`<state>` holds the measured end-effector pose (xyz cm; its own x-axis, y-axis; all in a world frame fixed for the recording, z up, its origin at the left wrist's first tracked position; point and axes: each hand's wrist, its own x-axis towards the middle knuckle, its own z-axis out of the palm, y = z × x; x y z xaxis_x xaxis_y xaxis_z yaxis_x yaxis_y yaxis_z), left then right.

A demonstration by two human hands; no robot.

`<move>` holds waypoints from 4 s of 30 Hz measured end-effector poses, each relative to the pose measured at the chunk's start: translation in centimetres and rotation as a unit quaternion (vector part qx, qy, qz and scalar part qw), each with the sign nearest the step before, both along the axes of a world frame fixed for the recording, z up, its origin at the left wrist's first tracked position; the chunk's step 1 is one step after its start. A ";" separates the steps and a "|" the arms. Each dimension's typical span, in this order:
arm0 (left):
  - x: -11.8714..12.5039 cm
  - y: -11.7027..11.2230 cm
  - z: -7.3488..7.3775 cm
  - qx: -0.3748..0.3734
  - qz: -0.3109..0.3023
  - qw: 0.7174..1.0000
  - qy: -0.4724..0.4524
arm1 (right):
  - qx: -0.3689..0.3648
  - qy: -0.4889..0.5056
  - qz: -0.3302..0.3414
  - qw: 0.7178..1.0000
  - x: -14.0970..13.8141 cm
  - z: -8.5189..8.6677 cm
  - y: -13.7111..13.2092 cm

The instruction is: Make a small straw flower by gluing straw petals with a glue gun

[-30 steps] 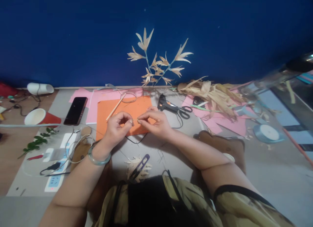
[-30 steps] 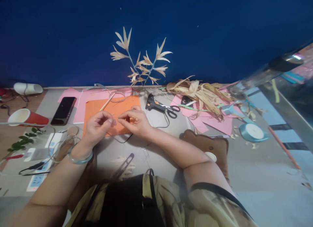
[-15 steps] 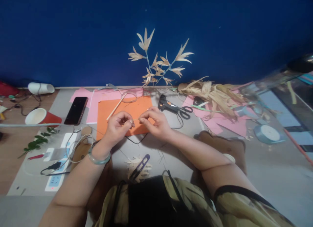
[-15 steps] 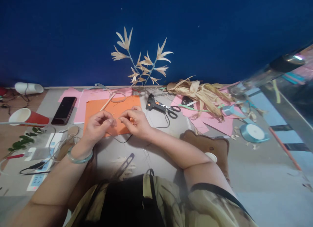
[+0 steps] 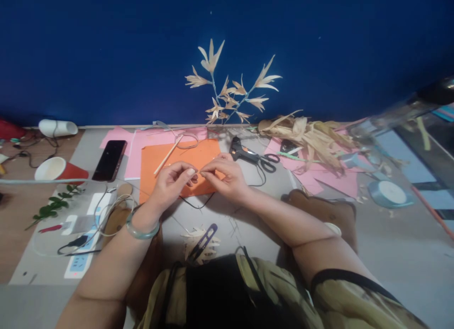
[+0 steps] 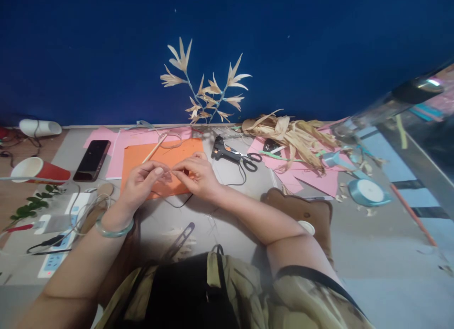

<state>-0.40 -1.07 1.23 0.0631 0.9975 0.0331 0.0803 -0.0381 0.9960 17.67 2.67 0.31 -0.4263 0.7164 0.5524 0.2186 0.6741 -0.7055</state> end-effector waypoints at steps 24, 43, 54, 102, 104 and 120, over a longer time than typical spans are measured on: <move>0.1 -0.2 0.1 0.034 0.012 0.998 0.057 | -0.029 -0.011 -0.021 0.999 -0.3 0.0 -0.4; -0.6 -0.9 -0.5 0.385 -0.004 0.850 0.359 | -0.277 0.044 0.034 0.959 -0.3 0.5 -0.2; -0.4 -0.9 -0.1 0.386 0.004 0.848 0.364 | -0.312 0.051 0.045 0.948 -0.2 1.1 -0.3; -0.1 -0.3 -0.1 0.038 0.000 0.994 0.106 | -0.197 0.028 -0.002 0.980 -0.5 0.4 -0.5; -0.1 -0.3 -0.1 0.026 -0.002 0.996 0.089 | -0.196 0.033 0.000 0.980 -0.5 0.3 -0.5; -0.3 0.1 0.0 -0.021 0.021 0.997 0.065 | -0.210 0.061 0.009 0.976 -0.5 -0.3 -0.3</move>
<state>-0.73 -0.93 1.20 0.0221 0.9996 -0.0148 0.2093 0.0099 0.9778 17.20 2.40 0.04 -0.3910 0.8831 0.2593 0.1070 0.3234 -0.9402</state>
